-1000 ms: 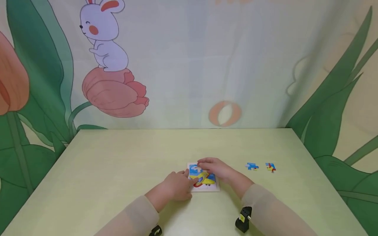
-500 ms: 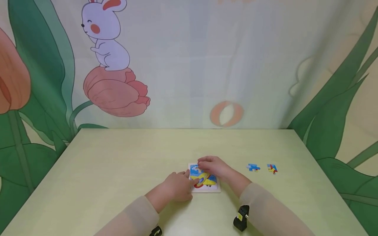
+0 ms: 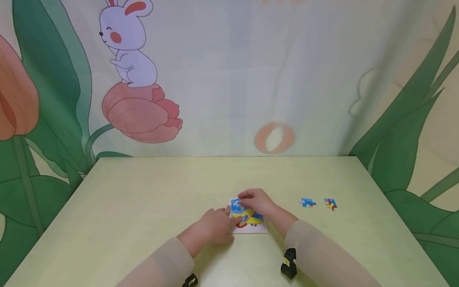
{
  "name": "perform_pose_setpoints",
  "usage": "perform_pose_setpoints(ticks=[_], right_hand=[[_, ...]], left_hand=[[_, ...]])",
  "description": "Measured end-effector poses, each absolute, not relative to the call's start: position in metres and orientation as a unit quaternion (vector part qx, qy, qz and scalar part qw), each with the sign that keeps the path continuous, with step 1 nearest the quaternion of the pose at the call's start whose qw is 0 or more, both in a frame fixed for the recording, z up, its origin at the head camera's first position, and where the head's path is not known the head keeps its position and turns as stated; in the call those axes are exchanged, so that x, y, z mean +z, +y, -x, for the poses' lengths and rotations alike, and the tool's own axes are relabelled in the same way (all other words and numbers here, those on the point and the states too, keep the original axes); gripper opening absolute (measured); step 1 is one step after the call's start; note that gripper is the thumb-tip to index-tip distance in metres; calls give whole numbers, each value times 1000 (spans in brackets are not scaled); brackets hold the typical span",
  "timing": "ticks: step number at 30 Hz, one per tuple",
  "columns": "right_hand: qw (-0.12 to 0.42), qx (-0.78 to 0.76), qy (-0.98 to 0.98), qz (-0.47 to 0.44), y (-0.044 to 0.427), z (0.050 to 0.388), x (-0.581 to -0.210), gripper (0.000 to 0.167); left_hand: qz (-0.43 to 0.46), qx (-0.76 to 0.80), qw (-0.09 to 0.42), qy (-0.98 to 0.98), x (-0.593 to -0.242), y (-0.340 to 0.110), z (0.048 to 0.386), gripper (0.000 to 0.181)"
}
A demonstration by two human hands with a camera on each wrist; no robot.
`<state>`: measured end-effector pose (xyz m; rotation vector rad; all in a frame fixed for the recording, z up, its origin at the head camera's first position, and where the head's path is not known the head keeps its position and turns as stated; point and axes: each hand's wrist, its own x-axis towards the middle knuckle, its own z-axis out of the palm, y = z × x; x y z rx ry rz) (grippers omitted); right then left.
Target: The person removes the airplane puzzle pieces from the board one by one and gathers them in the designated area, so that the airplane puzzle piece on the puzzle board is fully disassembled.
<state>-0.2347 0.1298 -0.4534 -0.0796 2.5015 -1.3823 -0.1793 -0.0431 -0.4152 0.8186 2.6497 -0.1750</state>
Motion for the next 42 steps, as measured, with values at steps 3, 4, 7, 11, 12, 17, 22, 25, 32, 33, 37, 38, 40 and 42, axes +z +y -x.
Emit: perform_pose_setpoints(ticks=[3, 4, 7, 11, 12, 17, 22, 25, 32, 33, 37, 38, 40, 42], right_hand=[[128, -468, 873, 41, 128, 233, -455, 21], [124, -467, 875, 43, 127, 233, -455, 20], [115, -462, 878, 45, 125, 233, -455, 19], [112, -455, 883, 29, 124, 232, -454, 18], [112, -455, 883, 26, 124, 231, -454, 19], [116, -471, 874, 17, 128, 233, -453, 19], [132, -515, 847, -3, 139, 235, -454, 22], [141, -530, 836, -10, 148, 236, -455, 24], [144, -525, 839, 5, 169, 236, -454, 27], [142, -524, 840, 5, 172, 236, -454, 27], [139, -527, 838, 0, 183, 235, -454, 27], [138, -529, 837, 0, 185, 234, -454, 27], [137, -533, 835, 4, 190, 232, -453, 28], [134, -537, 833, 4, 194, 231, -452, 28]], left_hand=[[-292, -62, 177, 938, -418, -44, 179, 60], [-292, -63, 176, 938, -419, -45, 179, 60], [-292, -66, 174, 938, -421, -45, 179, 59], [-290, -64, 178, 938, -421, -44, 180, 59], [-289, -62, 179, 938, -422, -43, 180, 59], [-280, -58, 188, 940, -424, -42, 182, 61], [-283, -54, 184, 940, -425, -42, 181, 61], [-283, -55, 186, 939, -424, -42, 181, 61], [-274, -52, 196, 940, -420, -42, 181, 60], [-275, -52, 196, 940, -421, -41, 181, 60], [-284, -59, 195, 937, -422, -40, 183, 60], [-285, -59, 196, 936, -422, -40, 183, 60], [-284, -59, 198, 936, -423, -40, 183, 61], [-283, -58, 197, 937, -424, -41, 182, 61]])
